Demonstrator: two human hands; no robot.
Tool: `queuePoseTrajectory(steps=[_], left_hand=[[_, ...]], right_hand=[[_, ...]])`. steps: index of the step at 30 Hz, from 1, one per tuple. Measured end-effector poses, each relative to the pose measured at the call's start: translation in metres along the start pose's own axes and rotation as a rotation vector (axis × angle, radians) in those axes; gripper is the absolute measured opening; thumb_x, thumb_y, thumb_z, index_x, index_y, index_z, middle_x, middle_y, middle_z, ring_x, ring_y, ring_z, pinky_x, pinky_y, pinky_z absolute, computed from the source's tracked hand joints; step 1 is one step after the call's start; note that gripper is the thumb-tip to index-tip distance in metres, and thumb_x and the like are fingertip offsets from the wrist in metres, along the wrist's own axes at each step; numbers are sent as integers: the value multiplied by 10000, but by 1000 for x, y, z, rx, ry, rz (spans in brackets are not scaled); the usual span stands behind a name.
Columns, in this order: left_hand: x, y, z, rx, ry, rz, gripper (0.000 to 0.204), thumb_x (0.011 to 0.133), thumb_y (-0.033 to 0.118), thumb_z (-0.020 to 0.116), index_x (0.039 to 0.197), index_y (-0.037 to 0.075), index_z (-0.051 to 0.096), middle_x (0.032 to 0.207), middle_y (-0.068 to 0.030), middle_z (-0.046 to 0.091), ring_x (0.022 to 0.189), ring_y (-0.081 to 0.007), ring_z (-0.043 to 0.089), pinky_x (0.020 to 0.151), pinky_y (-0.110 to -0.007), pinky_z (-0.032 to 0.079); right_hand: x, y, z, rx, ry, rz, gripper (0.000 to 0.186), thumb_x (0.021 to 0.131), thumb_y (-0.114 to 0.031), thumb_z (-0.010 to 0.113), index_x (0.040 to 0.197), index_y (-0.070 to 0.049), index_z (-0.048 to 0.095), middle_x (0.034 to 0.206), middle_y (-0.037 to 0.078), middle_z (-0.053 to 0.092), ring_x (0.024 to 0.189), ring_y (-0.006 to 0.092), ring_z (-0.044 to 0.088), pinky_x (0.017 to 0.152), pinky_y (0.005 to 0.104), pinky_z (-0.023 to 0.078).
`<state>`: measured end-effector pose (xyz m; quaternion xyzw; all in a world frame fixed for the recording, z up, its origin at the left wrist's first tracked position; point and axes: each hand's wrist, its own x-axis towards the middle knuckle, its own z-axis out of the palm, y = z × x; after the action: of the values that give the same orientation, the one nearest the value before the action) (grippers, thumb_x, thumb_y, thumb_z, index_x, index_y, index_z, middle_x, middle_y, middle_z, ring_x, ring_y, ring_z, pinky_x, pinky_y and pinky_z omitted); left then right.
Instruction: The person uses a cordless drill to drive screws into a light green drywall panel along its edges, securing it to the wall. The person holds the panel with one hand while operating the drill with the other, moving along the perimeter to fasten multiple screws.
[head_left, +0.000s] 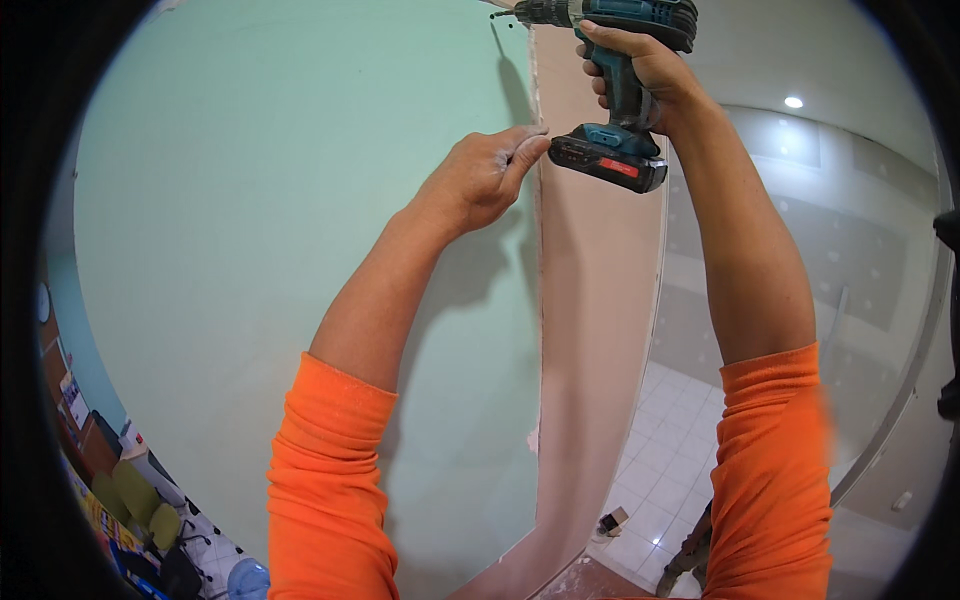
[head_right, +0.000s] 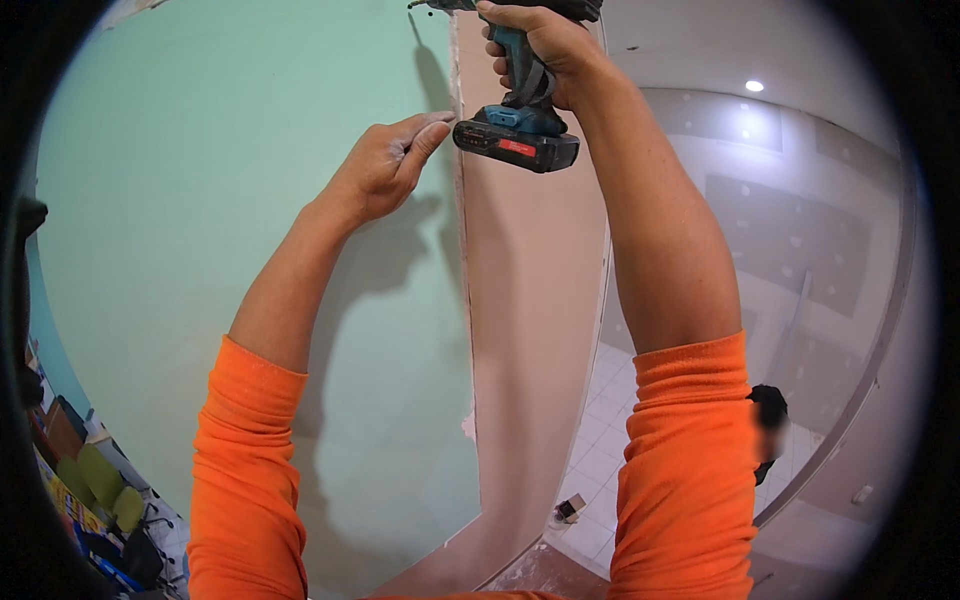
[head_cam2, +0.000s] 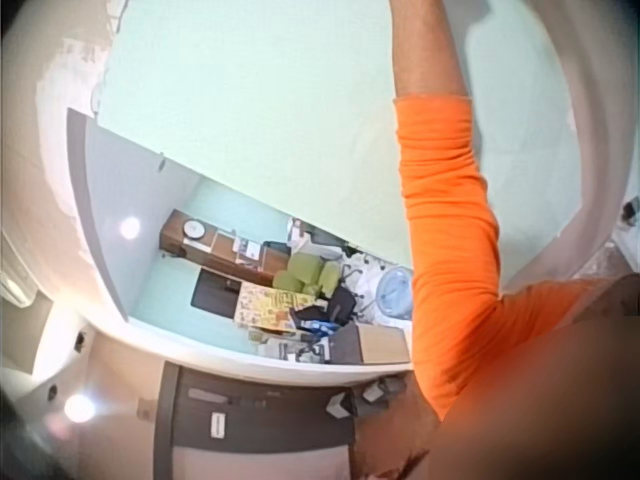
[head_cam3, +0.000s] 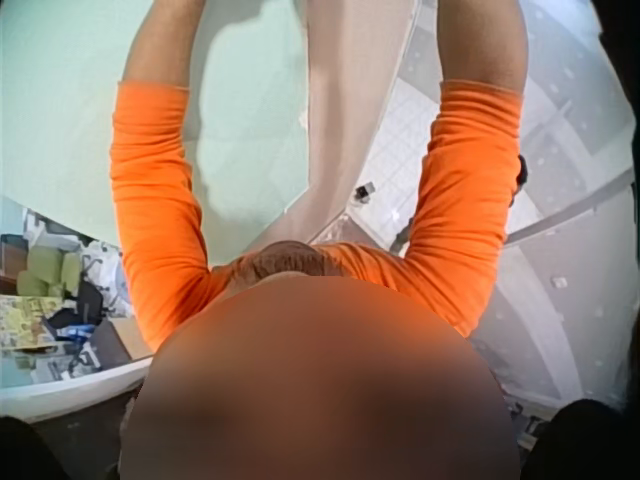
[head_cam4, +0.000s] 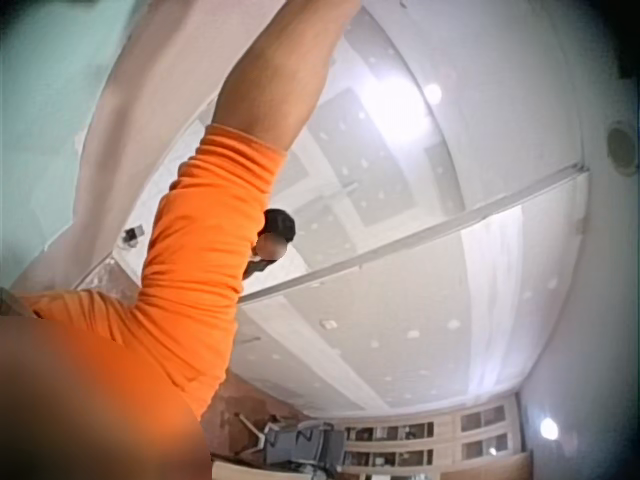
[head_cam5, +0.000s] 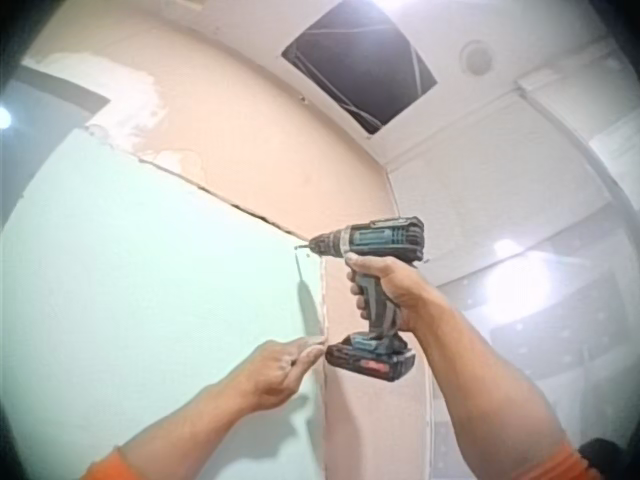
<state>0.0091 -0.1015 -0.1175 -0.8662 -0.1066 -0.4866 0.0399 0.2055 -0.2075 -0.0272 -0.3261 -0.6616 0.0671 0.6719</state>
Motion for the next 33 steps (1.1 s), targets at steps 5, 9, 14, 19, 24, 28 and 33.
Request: queuePoseTrajectory(steps=[5, 9, 14, 19, 24, 28, 33], left_hand=[[-1, -4, 5, -22, 16, 29, 483, 1091, 429, 427, 1340, 74, 638, 1175, -168, 727, 1065, -287, 667, 964, -364, 494], [-1, -3, 6, -32, -1, 15, 487, 1089, 430, 432, 1346, 67, 633, 1199, -172, 720, 1110, -292, 664, 989, -358, 489], [-1, -3, 5, -52, -18, 6, 492, 1088, 427, 438, 1344, 55, 632, 1219, -176, 713, 1136, -294, 659, 1001, -359, 487], [-1, -4, 6, -52, 2, 44, 493, 1087, 424, 442, 1336, 45, 635, 1212, -180, 714, 1132, -293, 660, 998, -359, 490], [0, -4, 5, -72, -5, 45, 493, 1088, 421, 438, 1327, 40, 640, 1199, -182, 717, 1123, -295, 662, 997, -361, 492], [-1, -4, 5, -74, 7, 47, 498, 1090, 428, 432, 1327, 44, 641, 1202, -182, 715, 1127, -297, 660, 1004, -366, 489], [0, -7, 8, -76, 18, 62, 508, 1088, 441, 427, 1333, 48, 638, 1213, -179, 712, 1150, -299, 653, 1017, -372, 486]], right_hand=[[2, 3, 1, -11, 4, 22, 365, 864, -405, 795, 934, -65, 681, 708, 19, 644, 557, 93, 612, 528, 242, 542], [3, 4, 0, -30, 3, 12, 376, 864, -415, 794, 937, -63, 682, 709, 22, 645, 561, 96, 609, 532, 247, 537], [4, 6, -2, -19, -10, 1, 382, 870, -420, 788, 944, -59, 685, 713, 26, 649, 568, 101, 609, 534, 248, 529], [6, 9, -6, 13, 27, 48, 384, 876, -417, 781, 954, -53, 685, 718, 26, 650, 568, 101, 608, 539, 247, 526], [7, 11, -10, 39, -17, 37, 386, 874, -414, 781, 959, -50, 685, 728, 27, 651, 571, 101, 615, 545, 248, 531], [6, 13, -7, 35, -13, 15, 402, 867, -419, 786, 971, -45, 682, 734, 27, 652, 573, 101, 619, 546, 248, 536], [4, 16, -7, 11, 30, -3, 413, 864, -424, 788, 980, -43, 680, 737, 23, 654, 570, 98, 617, 543, 244, 534]])
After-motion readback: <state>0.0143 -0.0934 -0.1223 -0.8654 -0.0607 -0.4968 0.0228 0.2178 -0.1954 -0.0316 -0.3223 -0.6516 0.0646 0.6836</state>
